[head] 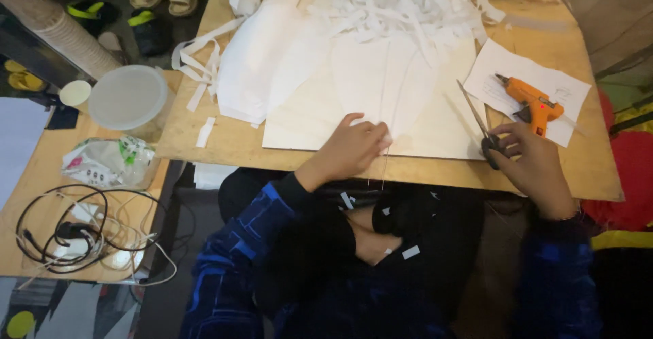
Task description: Using a hot glue gun and scissors to attach and trim white fabric strips onto a template
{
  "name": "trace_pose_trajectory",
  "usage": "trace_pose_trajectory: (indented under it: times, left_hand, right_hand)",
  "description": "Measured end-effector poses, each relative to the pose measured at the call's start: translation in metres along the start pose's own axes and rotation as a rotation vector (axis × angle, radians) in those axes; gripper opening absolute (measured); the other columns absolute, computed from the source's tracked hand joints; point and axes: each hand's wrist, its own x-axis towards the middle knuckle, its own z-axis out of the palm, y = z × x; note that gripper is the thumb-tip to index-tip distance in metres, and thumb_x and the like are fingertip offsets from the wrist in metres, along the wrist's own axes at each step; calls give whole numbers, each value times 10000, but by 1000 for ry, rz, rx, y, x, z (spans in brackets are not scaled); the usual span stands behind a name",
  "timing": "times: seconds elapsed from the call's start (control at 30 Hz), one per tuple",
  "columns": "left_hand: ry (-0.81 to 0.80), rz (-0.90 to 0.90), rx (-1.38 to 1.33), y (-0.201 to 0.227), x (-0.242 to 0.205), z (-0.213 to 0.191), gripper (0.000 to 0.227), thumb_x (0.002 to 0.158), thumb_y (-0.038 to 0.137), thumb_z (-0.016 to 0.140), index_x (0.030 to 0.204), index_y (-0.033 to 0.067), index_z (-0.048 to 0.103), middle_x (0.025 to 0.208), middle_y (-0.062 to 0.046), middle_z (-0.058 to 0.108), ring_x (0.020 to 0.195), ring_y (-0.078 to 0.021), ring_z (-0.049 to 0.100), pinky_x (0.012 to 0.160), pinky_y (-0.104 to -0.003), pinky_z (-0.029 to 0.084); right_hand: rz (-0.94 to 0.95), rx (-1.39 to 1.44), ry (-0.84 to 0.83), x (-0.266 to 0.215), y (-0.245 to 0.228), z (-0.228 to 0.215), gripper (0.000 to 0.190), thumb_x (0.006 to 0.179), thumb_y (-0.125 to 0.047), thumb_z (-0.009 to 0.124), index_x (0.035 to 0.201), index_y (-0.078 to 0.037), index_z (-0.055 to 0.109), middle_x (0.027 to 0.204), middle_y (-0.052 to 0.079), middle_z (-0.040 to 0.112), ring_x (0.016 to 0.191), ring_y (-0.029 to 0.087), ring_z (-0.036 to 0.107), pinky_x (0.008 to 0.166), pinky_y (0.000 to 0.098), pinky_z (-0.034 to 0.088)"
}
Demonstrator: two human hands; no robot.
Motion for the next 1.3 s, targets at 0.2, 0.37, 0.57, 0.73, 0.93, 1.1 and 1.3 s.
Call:
trace_pose_trajectory:
  times: [0.2,0.37,0.57,0.73,0.93,1.1,1.3]
  left_hand:
    - [-12,-307,-686,0,2,-54,181,1079,296,367,1025,139,438,1351,-17,695,1226,-164,656,1171,-448,228]
    - [-153,-248,-339,9,7,-30,266,1065,257,334,1032,90,539,1154,-78,750,1041,-270,689,1126,-540,276]
    - [-71,-164,-143,33,-1,-14,242,1054,262,412,1117,103,583,1044,-10,698,1011,-238,638,971,-468,359]
    - [-153,-249,-319,15,2,-11,199,1062,304,454,1135,127,510,1058,-161,709,1234,-334,605,1099,-565,298]
    - [-78,-319,-336,-14,-3,1,177,1050,276,492,1147,128,496,1086,-157,705,1235,-328,618,1148,-562,284]
    - [-33,-378,-437,-20,-11,-1,204,1058,266,488,1186,109,511,1137,-195,708,1255,-350,616,1176,-581,259]
    - [183,-452,-568,-33,-22,-35,242,1020,242,590,1212,95,603,1054,-192,726,1149,-390,662,1124,-562,334]
  right_hand:
    - [199,-329,73,1,-37,11,306,844,-471,754,1085,-282,768,870,-3,770,950,284,720,763,483,522]
    - [192,-450,85,13,-43,27,296,840,-497,732,1015,-258,739,884,20,767,897,292,719,675,469,518]
    - [176,-722,86,29,-41,46,328,919,-518,603,1028,-243,745,907,86,769,876,364,737,561,476,505]
    - [54,-696,44,25,-71,25,302,823,-372,792,1066,-192,799,889,82,789,941,324,771,785,447,614]
    - [-6,-654,38,30,-84,31,403,885,-396,722,1198,-148,773,1126,147,750,1012,381,740,764,513,612]
    - [-524,-506,-72,42,-107,74,520,904,-327,691,1403,-191,643,1399,123,637,1286,409,593,911,550,561]
    - [-532,-535,-210,77,-92,90,531,1001,-399,548,1506,-237,525,1499,106,547,1421,331,496,1028,569,483]
